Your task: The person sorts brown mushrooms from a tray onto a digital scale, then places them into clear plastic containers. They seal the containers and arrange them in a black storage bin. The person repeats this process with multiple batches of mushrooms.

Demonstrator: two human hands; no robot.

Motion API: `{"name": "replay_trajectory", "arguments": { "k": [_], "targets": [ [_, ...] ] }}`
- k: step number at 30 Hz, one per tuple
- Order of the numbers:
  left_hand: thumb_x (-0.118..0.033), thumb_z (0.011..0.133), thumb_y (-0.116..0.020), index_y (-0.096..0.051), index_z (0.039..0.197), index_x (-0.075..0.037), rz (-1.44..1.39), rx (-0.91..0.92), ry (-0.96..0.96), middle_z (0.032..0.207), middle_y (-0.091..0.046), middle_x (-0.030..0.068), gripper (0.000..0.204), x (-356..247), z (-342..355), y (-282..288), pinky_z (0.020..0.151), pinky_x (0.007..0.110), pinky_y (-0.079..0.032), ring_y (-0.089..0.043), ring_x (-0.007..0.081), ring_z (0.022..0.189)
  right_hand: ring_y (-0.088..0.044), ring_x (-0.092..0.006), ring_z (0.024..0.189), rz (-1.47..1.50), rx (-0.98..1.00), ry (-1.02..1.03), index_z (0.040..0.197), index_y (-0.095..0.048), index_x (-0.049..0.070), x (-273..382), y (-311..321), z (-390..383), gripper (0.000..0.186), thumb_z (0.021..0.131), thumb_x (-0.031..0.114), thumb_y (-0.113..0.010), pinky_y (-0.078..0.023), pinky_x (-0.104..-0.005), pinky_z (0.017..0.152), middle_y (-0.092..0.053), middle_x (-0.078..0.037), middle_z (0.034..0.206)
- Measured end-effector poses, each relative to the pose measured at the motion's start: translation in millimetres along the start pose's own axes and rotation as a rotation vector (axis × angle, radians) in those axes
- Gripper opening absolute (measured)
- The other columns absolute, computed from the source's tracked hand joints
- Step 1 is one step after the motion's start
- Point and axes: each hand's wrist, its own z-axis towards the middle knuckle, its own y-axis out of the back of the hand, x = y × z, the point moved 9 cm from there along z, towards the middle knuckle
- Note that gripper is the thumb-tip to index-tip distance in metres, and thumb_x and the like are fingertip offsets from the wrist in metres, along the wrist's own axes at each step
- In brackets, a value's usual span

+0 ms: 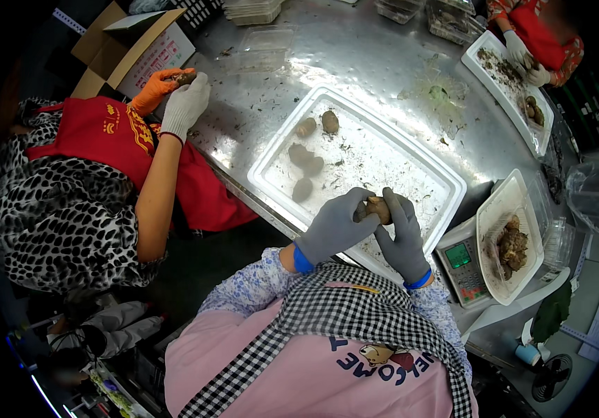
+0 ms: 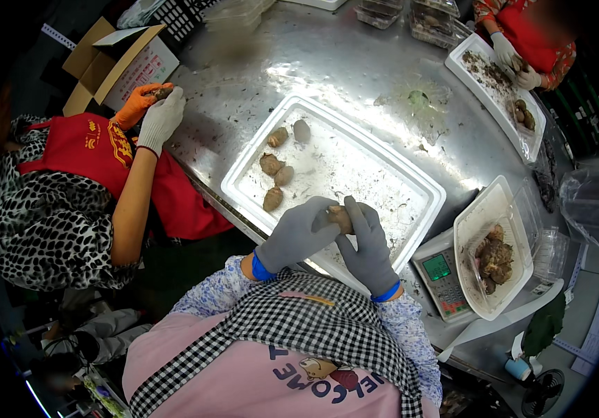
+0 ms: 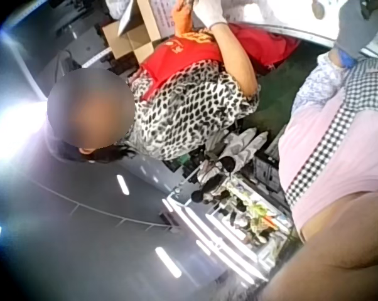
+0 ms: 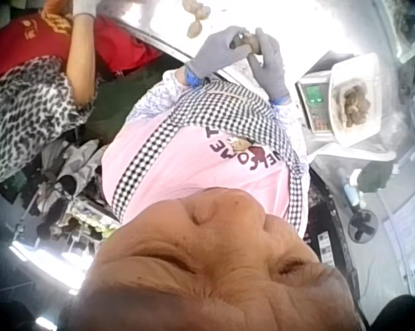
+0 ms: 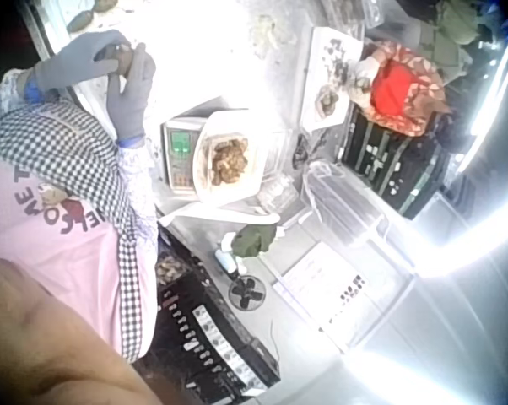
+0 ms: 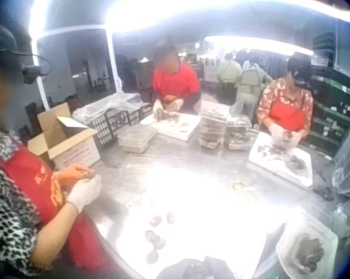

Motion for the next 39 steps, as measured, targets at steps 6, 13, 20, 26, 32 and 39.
{"name": "replay_trajectory", "arguments": {
  "k": [6,13,20,26,32,39],
  "targets": [
    [-0.014,0.094,-0.057,-0.063,0.105,0.003,-0.359,0.180,0.252,0.074,-0.067,0.0088,0.021,25.9,7.5,-5.4,0.060,0.027,-0.052,-0.066,0.0147,0.066,-0.058,-0.0310,0.116,0.257,0.151,-0.173,0.146,-0.042,0.004,-23.5,-9.3,-11.6,0.071,0.082,-0.001,-0.071,-0.051,-0.0357,0.094,-0.054,-0.019,0.129],
    [-0.016,0.093,-0.057,-0.064,0.111,0.004,-0.408,0.200,0.256,0.075,-0.069,0.0112,0.028,22.3,13.4,-9.1,0.061,0.027,-0.054,-0.068,0.0159,0.066,-0.058,-0.0276,0.116,0.626,0.108,-0.432,0.147,-0.042,0.004,-46.3,-15.2,-21.7,0.068,0.084,-0.002,-0.069,-0.052,-0.0323,0.093,-0.053,-0.018,0.130],
    [-0.013,0.091,-0.061,-0.064,0.114,0.000,0.046,0.166,0.111,0.082,-0.069,0.0115,0.027,6.5,16.1,-6.7,0.069,0.030,-0.054,-0.068,0.0169,0.075,-0.059,-0.0284,0.114,0.154,0.101,-0.144,0.146,-0.043,0.004,-23.5,-4.0,-8.3,0.066,0.085,-0.001,-0.068,-0.052,-0.0335,0.091,-0.054,-0.018,0.130],
    [-0.013,0.091,-0.061,-0.063,0.113,0.000,-0.252,0.189,0.160,0.081,-0.069,0.0108,0.026,13.7,17.2,-7.3,0.068,0.030,-0.053,-0.068,0.0171,0.076,-0.061,-0.0276,0.110,0.499,0.082,-0.367,0.146,-0.043,0.004,-53.0,-11.1,-23.4,0.064,0.087,0.003,-0.068,-0.053,-0.0342,0.089,-0.055,-0.018,0.129],
    [-0.012,0.092,-0.060,-0.063,0.111,0.000,0.088,0.124,0.095,0.081,-0.068,0.0091,0.023,-0.2,16.2,-11.0,0.067,0.028,-0.053,-0.066,0.0143,0.071,-0.061,-0.0246,0.111,0.236,0.096,-0.226,0.148,-0.041,0.004,-38.4,-3.7,-16.3,0.063,0.090,0.006,-0.067,-0.053,-0.0330,0.092,-0.055,-0.018,0.130],
    [-0.013,0.092,-0.059,-0.066,0.106,-0.001,-0.179,-0.024,0.180,0.081,-0.068,0.0083,0.019,26.0,16.8,6.8,0.065,0.026,-0.053,-0.065,0.0117,0.068,-0.059,-0.0250,0.118,0.774,0.071,-0.516,0.147,-0.041,0.003,-66.6,-18.8,-39.5,0.062,0.091,0.007,-0.067,-0.052,-0.0335,0.094,-0.052,-0.018,0.138]
  ]
}}
